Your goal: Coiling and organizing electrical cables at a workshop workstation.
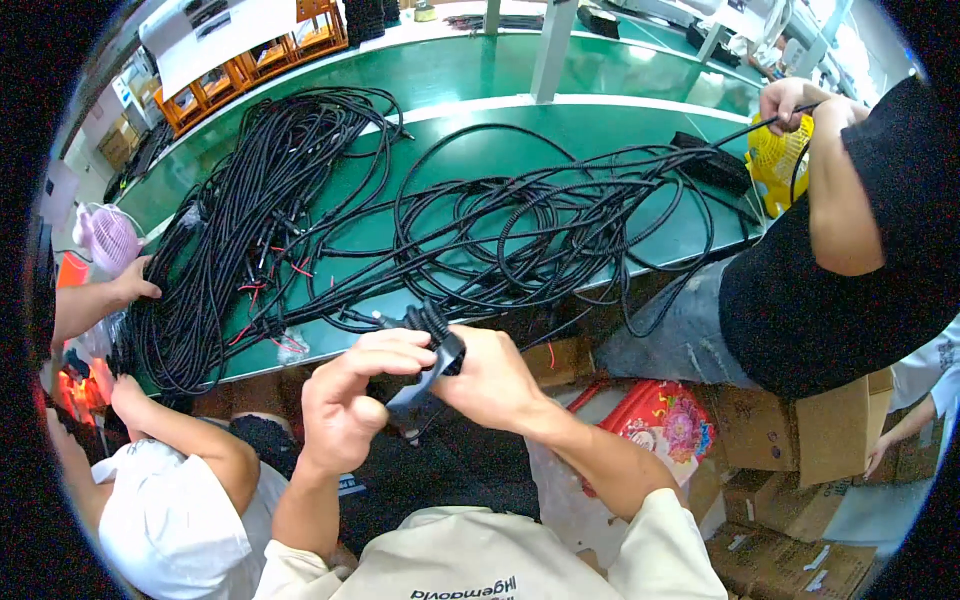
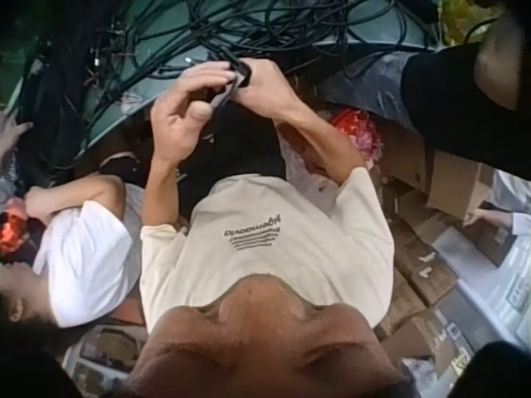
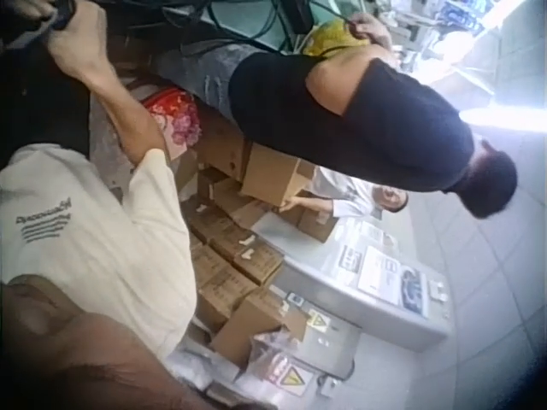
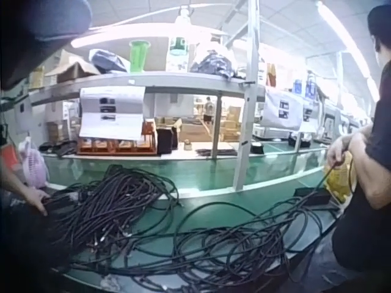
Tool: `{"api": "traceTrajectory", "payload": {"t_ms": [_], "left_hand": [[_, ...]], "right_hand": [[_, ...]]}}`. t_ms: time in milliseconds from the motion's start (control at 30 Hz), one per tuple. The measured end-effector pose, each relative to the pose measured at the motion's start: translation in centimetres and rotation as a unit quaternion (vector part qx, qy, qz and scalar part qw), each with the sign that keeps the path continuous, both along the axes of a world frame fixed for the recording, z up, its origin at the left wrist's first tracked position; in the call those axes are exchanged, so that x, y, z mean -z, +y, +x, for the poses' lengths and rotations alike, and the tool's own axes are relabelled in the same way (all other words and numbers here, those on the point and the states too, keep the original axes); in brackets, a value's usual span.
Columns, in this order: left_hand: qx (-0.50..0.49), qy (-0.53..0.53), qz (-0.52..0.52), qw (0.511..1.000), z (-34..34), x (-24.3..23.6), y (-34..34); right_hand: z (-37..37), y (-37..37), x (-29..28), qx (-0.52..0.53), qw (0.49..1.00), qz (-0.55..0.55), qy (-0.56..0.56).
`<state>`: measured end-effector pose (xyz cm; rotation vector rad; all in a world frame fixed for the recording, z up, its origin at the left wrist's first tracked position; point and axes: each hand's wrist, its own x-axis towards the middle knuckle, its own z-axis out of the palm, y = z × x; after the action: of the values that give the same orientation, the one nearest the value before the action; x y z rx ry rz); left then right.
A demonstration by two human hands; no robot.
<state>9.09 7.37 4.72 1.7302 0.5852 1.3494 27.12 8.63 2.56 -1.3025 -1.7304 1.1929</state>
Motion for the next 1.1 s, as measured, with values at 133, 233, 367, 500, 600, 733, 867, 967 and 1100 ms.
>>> {"api": "traceTrajectory", "payload": {"t_ms": [133,233,367,500,600,733,867,967,1100], "left_hand": [[-0.085,-0.030,-0.285,0.954,-0.1,-1.0,-2.0],[-0.017,0.097,-0.323,0.941,0.1,-0.4,-1.9],[0.012,0.055,-0.307,0.950,0.2,0.1,-3.5],[-0.062,0.027,-0.224,0.972,1.6,1.1,-6.1],[-0.053,0.035,-0.311,0.948,1.0,2.2,-5.7],[-0.032,0.022,-0.395,0.918,-1.1,4.2,-4.6],[-0.022,0.027,-0.364,0.931,-1.6,3.9,-4.6],[-0.033,0.027,-0.345,0.938,-1.1,2.7,-4.2],[-0.033,0.032,-0.375,0.926,-0.9,3.1,-3.6]], "right_hand": [[-0.5,-0.5,-1.7,0.069,0.981,0.056,-0.175],[-1.0,-1.3,-1.7,0.096,0.944,0.134,-0.285],[-1.0,-1.9,-0.8,0.116,0.945,0.128,-0.276],[-2.0,-2.6,0.2,0.116,0.984,0.027,-0.134],[-1.9,-2.0,2.1,0.108,0.988,-0.111,0.012],[-1.8,-2.3,1.3,0.006,0.956,-0.246,0.161],[-1.9,-2.8,2.4,-0.065,0.888,-0.345,0.298],[-1.9,-2.6,2.8,-0.069,0.836,-0.373,0.396],[-1.7,-2.3,3.4,-0.076,0.782,-0.386,0.483]]}}
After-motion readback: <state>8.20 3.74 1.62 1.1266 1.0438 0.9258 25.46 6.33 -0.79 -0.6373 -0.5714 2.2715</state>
